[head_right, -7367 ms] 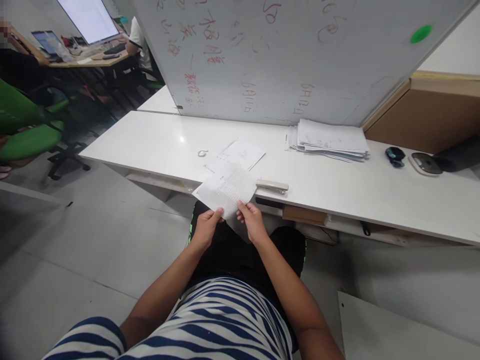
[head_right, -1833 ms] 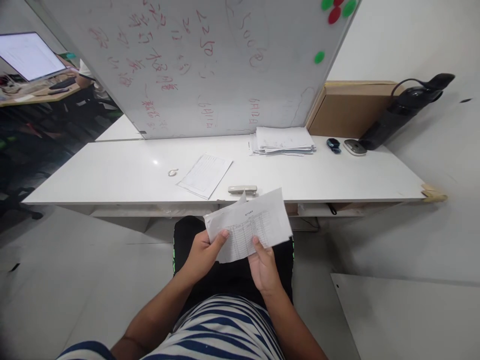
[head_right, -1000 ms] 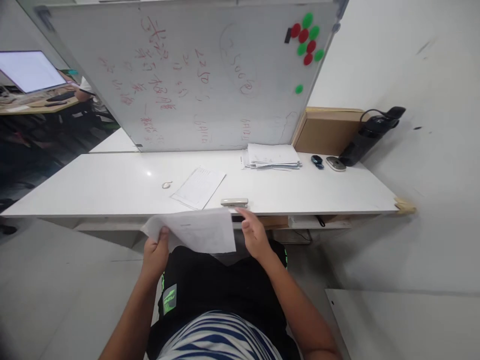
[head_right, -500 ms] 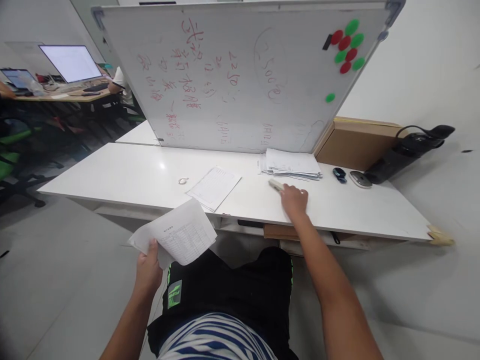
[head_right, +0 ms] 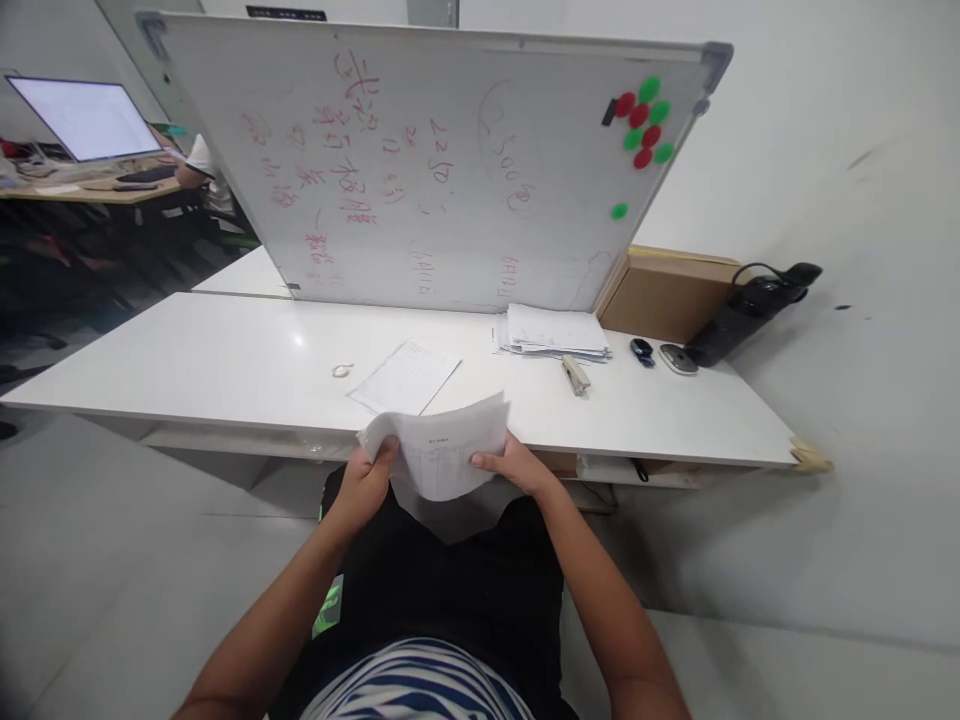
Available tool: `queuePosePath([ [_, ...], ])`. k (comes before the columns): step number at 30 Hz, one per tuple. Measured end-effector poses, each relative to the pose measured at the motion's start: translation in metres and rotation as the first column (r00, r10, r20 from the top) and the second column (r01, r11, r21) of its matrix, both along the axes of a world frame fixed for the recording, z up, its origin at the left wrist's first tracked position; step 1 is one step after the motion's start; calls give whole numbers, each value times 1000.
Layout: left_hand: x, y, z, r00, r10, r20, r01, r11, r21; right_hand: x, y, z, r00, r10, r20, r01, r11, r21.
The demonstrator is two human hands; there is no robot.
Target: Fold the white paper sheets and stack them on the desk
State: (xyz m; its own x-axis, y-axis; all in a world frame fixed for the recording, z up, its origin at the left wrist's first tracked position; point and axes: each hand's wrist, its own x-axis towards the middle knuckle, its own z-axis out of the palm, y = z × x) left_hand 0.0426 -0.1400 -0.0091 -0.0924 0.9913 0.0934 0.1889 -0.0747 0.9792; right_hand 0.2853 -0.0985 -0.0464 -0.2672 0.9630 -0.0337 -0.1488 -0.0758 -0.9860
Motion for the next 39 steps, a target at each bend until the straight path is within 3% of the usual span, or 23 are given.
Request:
queuePosePath([
  [3,8,22,13,999,-8,-38,8,1000,12,4,0,3,996,-79,27,81,996,-48],
  [6,18,45,23,998,-48,-36,49,998,30,14,12,12,902,-411,133,400,911,102],
  [8,29,60,27,995,-102,-1,102,993,66,18,22,19,820,-531,214,485,843,232],
  [10,42,75,25,983,-177,44,174,982,70,19,32,22,775,-574,265,498,812,304],
  [15,62,97,5,972,-224,70,223,975,28,32,47,18,759,-520,391,424,851,310],
  [19,55,94,-15,970,-231,80,227,972,60,49,42,20,803,-370,467,266,924,274],
  [22,48,89,-19,972,-231,47,226,969,99,52,37,20,825,-316,469,171,930,326],
  [28,52,94,-9,975,-217,-56,224,952,209,33,37,9,774,-413,479,308,908,285],
  [31,53,96,-11,972,-226,-67,234,960,156,23,35,3,763,-411,499,337,911,236],
  [36,52,96,-21,981,-156,-116,168,981,101,21,33,2,761,-492,423,333,856,397],
  [39,52,98,-26,982,-125,-141,132,991,35,25,36,0,719,-494,490,322,860,395],
])
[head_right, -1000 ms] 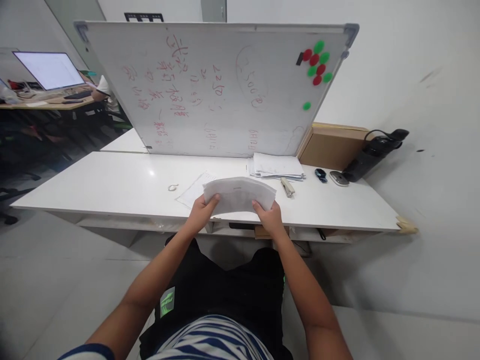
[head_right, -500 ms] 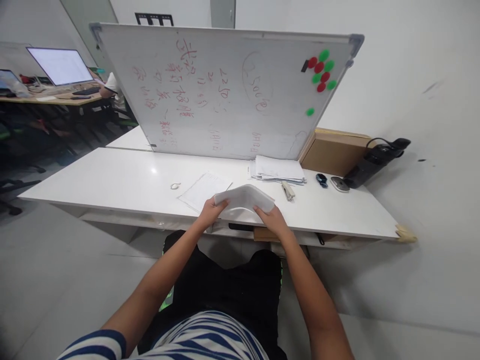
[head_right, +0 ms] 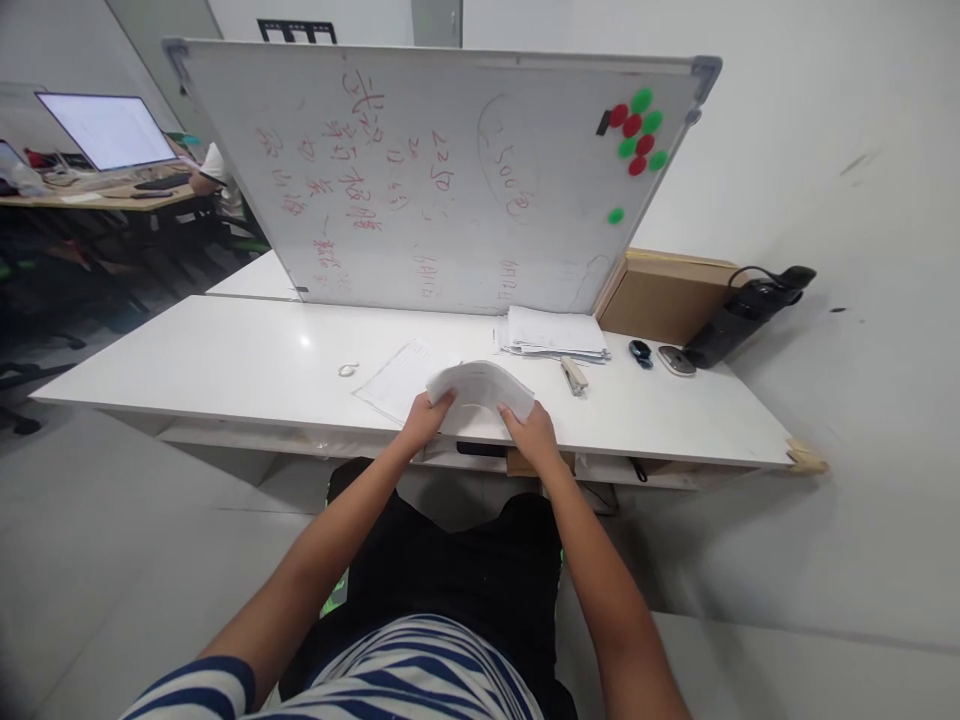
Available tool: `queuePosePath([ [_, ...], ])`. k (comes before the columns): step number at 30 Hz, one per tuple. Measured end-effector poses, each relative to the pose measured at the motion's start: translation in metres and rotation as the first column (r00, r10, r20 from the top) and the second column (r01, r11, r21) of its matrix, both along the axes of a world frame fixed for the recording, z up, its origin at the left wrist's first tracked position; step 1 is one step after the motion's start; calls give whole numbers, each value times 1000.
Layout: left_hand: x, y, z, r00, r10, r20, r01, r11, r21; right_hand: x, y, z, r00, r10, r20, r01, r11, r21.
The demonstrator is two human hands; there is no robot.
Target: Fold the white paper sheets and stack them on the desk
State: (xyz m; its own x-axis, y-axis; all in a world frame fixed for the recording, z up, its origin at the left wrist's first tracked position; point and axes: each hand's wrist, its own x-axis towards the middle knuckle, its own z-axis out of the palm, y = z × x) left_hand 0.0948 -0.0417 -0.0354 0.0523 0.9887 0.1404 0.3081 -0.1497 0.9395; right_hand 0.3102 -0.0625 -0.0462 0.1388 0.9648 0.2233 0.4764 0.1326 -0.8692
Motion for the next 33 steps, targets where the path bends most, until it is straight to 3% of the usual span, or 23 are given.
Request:
queuePosePath([
  [6,0,1,-8,998,-47,-52,48,999,18,3,2,-7,997,-74,-24,73,997,-15],
  [11,0,-2,-12,994,-40,-100,34,997,-64,3,-1,-15,998,-60,-31,58,996,-66],
  [16,-3,-3,-12,985,-83,-153,75,995,-59,4,1,-26,990,-134,35,136,987,-85],
  [20,-4,-2,-14,980,-105,-171,90,991,-97,3,1,-32,992,-105,64,113,985,-130],
  [24,-6,-5,-14,979,-115,-169,104,992,-68,-1,-5,-31,994,-106,-5,105,989,-104],
  [27,-9,-9,-11,971,-164,-174,158,986,-47,-3,-21,-25,985,-126,-117,115,989,-91],
  [30,-14,-15,-5,918,-311,-246,318,948,-14,4,-56,-23,946,-231,-226,210,971,-115],
  [33,-17,-17,0,807,-408,-428,457,889,14,21,-102,-32,841,-454,-294,391,886,-250],
])
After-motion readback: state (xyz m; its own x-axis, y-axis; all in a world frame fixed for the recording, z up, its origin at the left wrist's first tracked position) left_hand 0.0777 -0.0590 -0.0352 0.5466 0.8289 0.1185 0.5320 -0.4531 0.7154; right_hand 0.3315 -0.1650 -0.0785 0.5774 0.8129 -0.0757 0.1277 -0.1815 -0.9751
